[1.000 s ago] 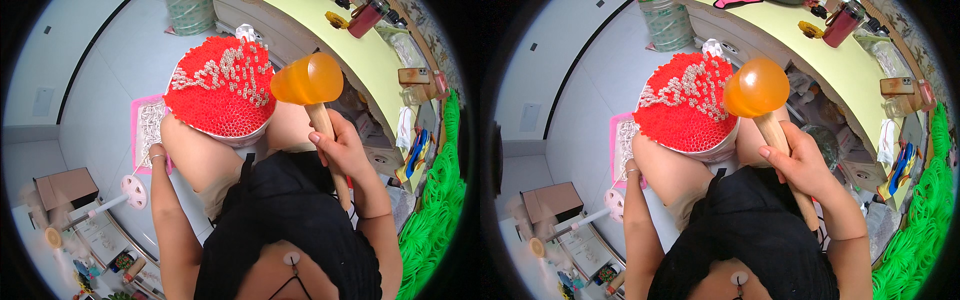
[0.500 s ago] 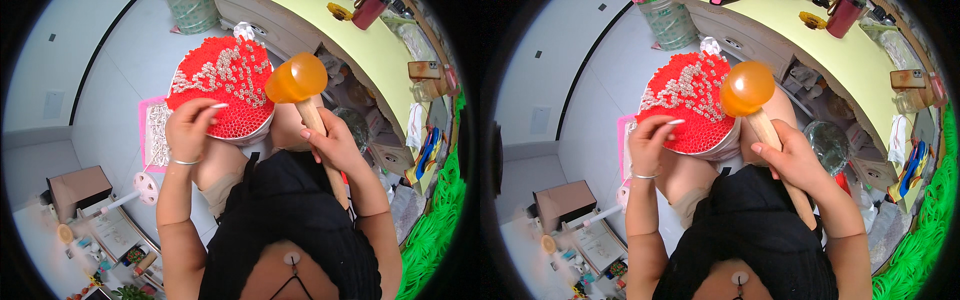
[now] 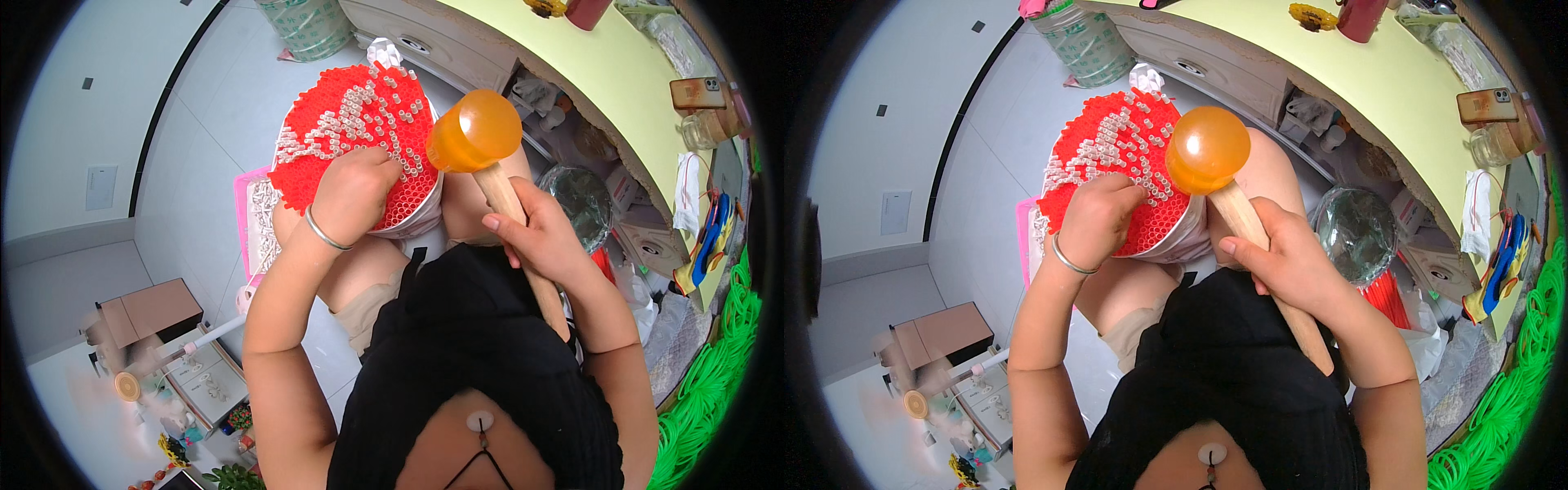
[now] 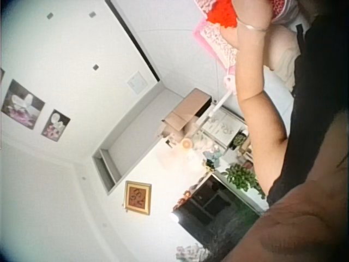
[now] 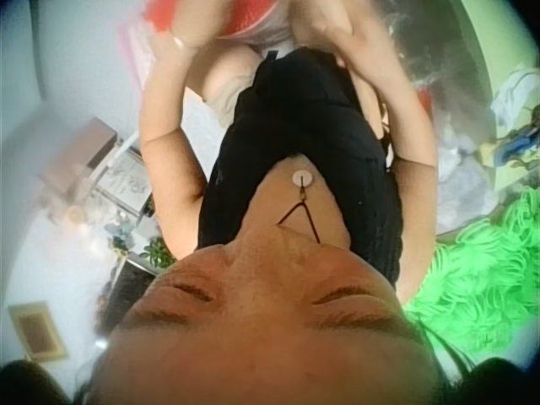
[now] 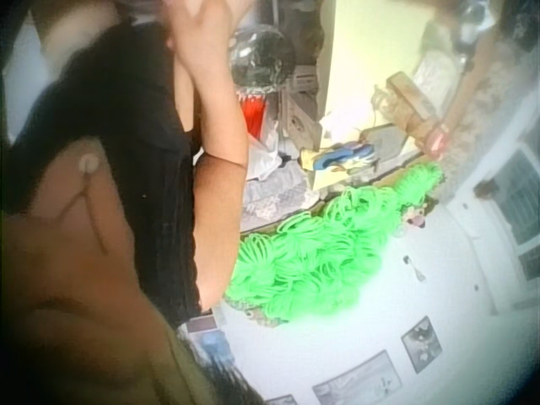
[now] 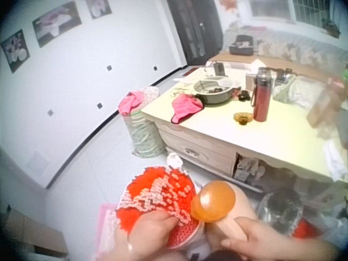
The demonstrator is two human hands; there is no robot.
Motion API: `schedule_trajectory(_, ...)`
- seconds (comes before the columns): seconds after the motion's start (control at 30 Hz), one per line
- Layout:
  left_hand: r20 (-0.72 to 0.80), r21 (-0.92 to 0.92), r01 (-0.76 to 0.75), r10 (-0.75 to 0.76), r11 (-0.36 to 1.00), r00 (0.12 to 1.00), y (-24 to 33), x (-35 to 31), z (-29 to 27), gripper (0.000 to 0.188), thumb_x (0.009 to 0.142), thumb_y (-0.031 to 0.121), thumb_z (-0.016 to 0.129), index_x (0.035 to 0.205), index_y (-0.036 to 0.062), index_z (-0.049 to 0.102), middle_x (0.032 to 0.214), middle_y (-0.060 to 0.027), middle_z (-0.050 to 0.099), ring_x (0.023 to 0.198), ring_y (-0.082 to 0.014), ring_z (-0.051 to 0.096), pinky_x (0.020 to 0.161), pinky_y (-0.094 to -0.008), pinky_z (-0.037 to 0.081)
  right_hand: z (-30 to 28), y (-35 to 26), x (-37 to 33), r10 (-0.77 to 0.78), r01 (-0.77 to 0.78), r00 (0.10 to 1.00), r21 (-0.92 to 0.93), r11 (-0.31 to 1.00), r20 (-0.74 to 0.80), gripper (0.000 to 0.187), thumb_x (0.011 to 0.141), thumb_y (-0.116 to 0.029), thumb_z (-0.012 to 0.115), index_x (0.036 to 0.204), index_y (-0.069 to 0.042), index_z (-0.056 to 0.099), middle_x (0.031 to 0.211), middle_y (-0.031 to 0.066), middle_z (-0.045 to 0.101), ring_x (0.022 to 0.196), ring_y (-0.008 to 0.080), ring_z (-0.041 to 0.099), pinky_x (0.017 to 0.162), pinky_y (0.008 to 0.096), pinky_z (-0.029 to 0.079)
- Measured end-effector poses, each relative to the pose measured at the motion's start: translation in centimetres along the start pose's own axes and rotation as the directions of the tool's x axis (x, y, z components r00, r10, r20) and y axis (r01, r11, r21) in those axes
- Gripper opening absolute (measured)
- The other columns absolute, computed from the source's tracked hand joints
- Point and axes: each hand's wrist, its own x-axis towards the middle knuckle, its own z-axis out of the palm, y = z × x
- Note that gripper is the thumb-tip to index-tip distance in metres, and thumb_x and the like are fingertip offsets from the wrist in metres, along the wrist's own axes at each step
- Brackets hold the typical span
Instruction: The person places small white tubes into a red foam base using their hands and taps them into place using an orange rubber mallet.
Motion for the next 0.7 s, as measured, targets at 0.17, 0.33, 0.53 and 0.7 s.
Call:
schedule_trajectory(0.17,0.05,0.015,-0.124,0.123,0.992,0.991,-0.4,0.4,-0.5,0.005,0.068,0.002,0.061,0.072,0.0039,0.06,0.072,-0.0109,0.057,0.074,-0.031,0.061,0.066,-0.041,0.052,0.6,-0.4,0.1,0.016,-0.017,0.998,0.017,1.0,0.059,0.026,0.094,-0.019,0.066,0.106,0.001,0.056,0.074,0.0025,0.061,0.047,0.0068,0.051,0.045,0.0219,0.042)
schedule_trajectory(0.33,0.023,0.026,-0.151,0.151,0.988,0.988,-0.9,-0.3,0.1,0.002,0.069,0.005,0.062,0.07,0.0054,0.061,0.071,-0.0092,0.057,0.071,-0.0293,0.062,0.065,-0.0402,0.052,1.6,-0.7,0.3,0.025,-0.024,0.997,-0.008,1.0,0.079,0.026,0.094,-0.018,0.067,0.107,0.001,0.056,0.075,0.003,0.061,0.047,0.007,0.051,0.045,0.0222,0.042)
schedule_trajectory(0.53,-0.006,0.04,-0.202,0.202,0.979,0.979,-0.9,-0.5,0.4,0.01,0.067,0.003,0.064,0.075,0.0048,0.061,0.073,-0.0099,0.056,0.071,-0.0301,0.061,0.064,-0.0405,0.052,2.0,-0.6,0.0,0.019,-0.019,0.999,-0.001,1.0,0.05,0.027,0.094,-0.018,0.067,0.108,0.001,0.055,0.07,0.0009,0.057,0.046,0.0072,0.051,0.044,0.0227,0.041)
schedule_trajectory(0.7,0.098,0.086,-0.152,0.144,0.985,0.985,-0.1,0.4,0.1,0.004,0.068,0.004,0.064,0.072,0.0044,0.064,0.072,-0.0106,0.06,0.072,-0.0301,0.064,0.065,-0.0403,0.053,2.0,-0.3,0.0,-0.005,0.005,1.0,0.019,1.0,0.001,0.026,0.093,-0.018,0.068,0.107,0.0,0.054,0.067,-0.0003,0.054,0.045,0.0072,0.05,0.042,0.0228,0.041)
